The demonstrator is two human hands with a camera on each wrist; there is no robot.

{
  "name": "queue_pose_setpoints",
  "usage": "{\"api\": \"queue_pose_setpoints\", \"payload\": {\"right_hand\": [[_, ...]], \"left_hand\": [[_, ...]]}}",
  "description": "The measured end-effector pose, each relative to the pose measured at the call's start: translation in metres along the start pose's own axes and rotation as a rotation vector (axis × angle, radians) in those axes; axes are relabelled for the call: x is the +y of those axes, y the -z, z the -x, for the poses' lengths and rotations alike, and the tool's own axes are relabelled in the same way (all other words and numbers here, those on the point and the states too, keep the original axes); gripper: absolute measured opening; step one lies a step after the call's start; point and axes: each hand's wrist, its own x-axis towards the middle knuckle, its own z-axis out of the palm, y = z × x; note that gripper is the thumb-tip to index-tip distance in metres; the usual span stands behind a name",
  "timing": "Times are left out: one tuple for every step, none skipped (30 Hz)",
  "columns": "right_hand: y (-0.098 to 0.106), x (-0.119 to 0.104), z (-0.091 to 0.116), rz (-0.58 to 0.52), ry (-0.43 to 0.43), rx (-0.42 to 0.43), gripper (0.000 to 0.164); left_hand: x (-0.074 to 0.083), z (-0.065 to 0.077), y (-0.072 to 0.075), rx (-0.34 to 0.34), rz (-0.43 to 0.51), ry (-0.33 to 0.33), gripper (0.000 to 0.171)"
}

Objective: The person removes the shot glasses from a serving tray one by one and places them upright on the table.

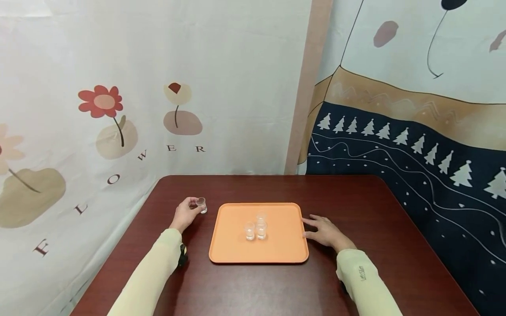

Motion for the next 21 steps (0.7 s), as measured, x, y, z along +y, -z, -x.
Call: {"api": "queue_pose_setpoints", "payload": {"right_hand": [[0.0,0.0,-0.001,-0.001,-0.001,-0.001,0.067],[0.0,0.0,-0.001,-0.003,-0.003,-0.001,0.067],[0.0,0.0,-0.001,-0.005,-0.007,-0.004,0.068],[0.0,0.0,-0.001,-0.005,-0.01,-0.006,0.068],[0.0,0.0,-0.002,-0.005,-0.012,-0.009,0.068],[0.0,0.0,-0.001,-0.007,-0.014,-0.01,0.067],[0.001,-0.001,-0.002,-0.007,-0.013,-0.014,0.067],[0.001,-0.002,-0.002,-0.006,-0.013,-0.015,0.067],[0.003,-0.002,-0.002,-0.005,-0.009,-0.016,0.066],[0.004,-0.003,-0.002,0.0,0.0,-0.016,0.066],[0.005,-0.003,-0.002,0.002,0.008,-0.015,0.066],[0.007,-0.004,-0.002,0.001,0.011,-0.014,0.066],[0.008,-0.004,-0.002,0.004,0.02,-0.013,0.067],[0.009,-0.004,-0.002,0.008,0.026,-0.013,0.067],[0.009,-0.004,-0.002,0.014,0.034,-0.015,0.067],[0.009,-0.004,-0.001,0.016,0.035,-0.019,0.067],[0.008,-0.003,-0.002,0.018,0.036,-0.023,0.067],[0.007,-0.002,-0.001,0.017,0.032,-0.025,0.067],[0.006,-0.001,-0.001,0.019,0.033,-0.029,0.067],[0.004,-0.001,-0.001,0.017,0.025,-0.032,0.067],[0.003,0.0,0.0,0.014,0.021,-0.033,0.067]], "left_hand": [[0.0,0.001,0.0,-0.005,0.002,0.001,0.042],[0.0,0.002,0.0,-0.011,0.003,-0.004,0.045],[0.0,0.002,0.001,-0.016,0.007,-0.005,0.048],[0.0,0.002,0.002,-0.024,0.007,-0.009,0.051],[0.001,0.002,0.003,-0.031,0.01,-0.007,0.054],[0.001,0.002,0.003,-0.038,0.015,-0.004,0.057],[0.002,0.002,0.005,-0.04,0.022,0.005,0.06],[0.002,0.002,0.007,-0.043,0.027,0.004,0.062],[0.004,0.003,0.009,-0.04,0.034,0.007,0.064],[0.005,0.003,0.011,-0.037,0.042,0.004,0.065],[0.007,0.003,0.013,-0.03,0.052,0.0,0.065],[0.01,0.003,0.014,-0.023,0.062,-0.006,0.066],[0.012,0.004,0.016,-0.018,0.069,-0.017,0.066],[0.015,0.004,0.017,-0.014,0.072,-0.031,0.065],[0.017,0.005,0.018,-0.01,0.078,-0.037,0.065],[0.019,0.005,0.018,-0.01,0.081,-0.046,0.064],[0.022,0.006,0.019,-0.009,0.089,-0.055,0.064],[0.024,0.007,0.019,-0.012,0.091,-0.069,0.063],[0.027,0.008,0.019,-0.016,0.097,-0.077,0.063],[0.03,0.01,0.019,-0.02,0.103,-0.085,0.062],[0.032,0.011,0.018,-0.023,0.112,-0.093,0.061]]}}
